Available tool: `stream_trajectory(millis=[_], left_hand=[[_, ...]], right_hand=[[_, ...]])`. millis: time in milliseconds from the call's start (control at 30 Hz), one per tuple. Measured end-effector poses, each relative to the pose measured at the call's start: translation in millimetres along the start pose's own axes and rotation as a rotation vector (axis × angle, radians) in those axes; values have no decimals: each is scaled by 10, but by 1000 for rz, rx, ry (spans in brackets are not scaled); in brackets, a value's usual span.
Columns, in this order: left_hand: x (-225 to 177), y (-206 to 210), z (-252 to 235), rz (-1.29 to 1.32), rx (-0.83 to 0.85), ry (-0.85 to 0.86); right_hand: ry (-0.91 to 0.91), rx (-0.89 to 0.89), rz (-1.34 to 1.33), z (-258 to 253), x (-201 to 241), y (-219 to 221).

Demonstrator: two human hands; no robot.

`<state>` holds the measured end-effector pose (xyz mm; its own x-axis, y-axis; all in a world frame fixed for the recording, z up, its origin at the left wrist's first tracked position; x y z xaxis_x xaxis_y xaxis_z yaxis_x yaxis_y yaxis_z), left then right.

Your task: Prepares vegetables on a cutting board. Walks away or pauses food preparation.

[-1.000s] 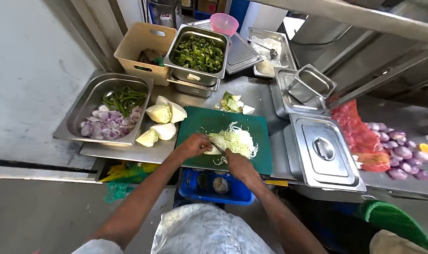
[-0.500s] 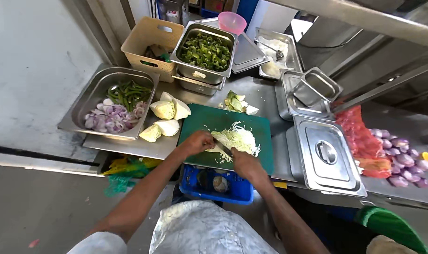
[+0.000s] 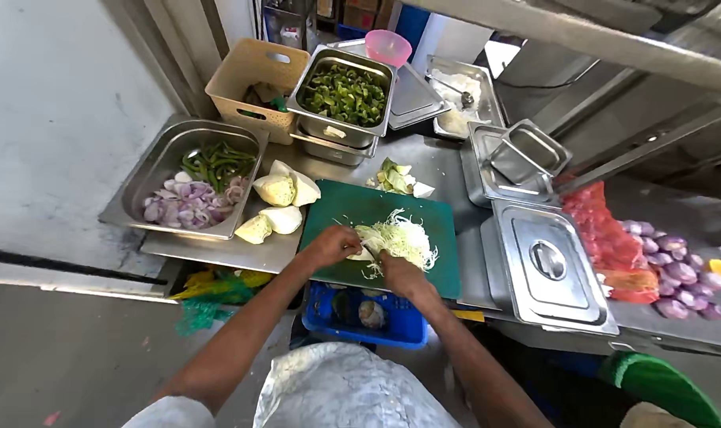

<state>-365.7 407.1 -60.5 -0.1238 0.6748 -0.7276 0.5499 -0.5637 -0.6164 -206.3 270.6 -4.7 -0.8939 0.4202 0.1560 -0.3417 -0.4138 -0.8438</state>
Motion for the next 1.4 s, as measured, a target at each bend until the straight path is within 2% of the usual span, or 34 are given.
stream_trajectory(millis=[100, 133, 267, 333, 433, 667, 767, 867, 1033, 1233, 1400], left_hand=[[46, 13, 17, 11, -31, 49], [56, 25, 29, 10, -41, 52], [-37, 28, 70, -46, -87, -14], [-60, 55, 138, -108, -148, -18], [-19, 131, 231, -163, -184, 78], [10, 134, 226, -210, -26, 163], [-34, 87, 125, -213, 24, 152], [-31, 30, 48, -173, 117, 60], [-40, -36, -84, -148, 197, 11], [16, -30, -76, -91, 149, 59], [-46, -34, -52, -144, 121, 8]], right_hand=[[11, 4, 79, 277, -27, -354], [25, 13, 78, 283, -14, -329], [13, -19, -84, -79, 4, 298], [4, -7, -91, -122, 14, 336], [14, 4, -90, -115, 12, 309], [28, 11, -65, -84, 12, 251], [42, -26, 34, 156, 24, -79], [66, -20, 115, 375, 27, -311], [29, -29, -33, -73, 15, 194], [52, -24, 105, 336, -12, -341], [51, -5, -93, -66, 6, 210]])
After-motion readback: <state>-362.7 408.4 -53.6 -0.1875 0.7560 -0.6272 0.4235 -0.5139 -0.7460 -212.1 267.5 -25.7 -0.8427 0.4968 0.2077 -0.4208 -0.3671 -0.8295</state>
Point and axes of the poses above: each hand's wrist, its own z-axis away from the middle knuckle, its own y-axis out of the palm, x = y × z, the point moved 2 cm from there along -z, towards the middle knuckle, and after that the axes turned 7 degrees about -x, right-handed, at the moved point
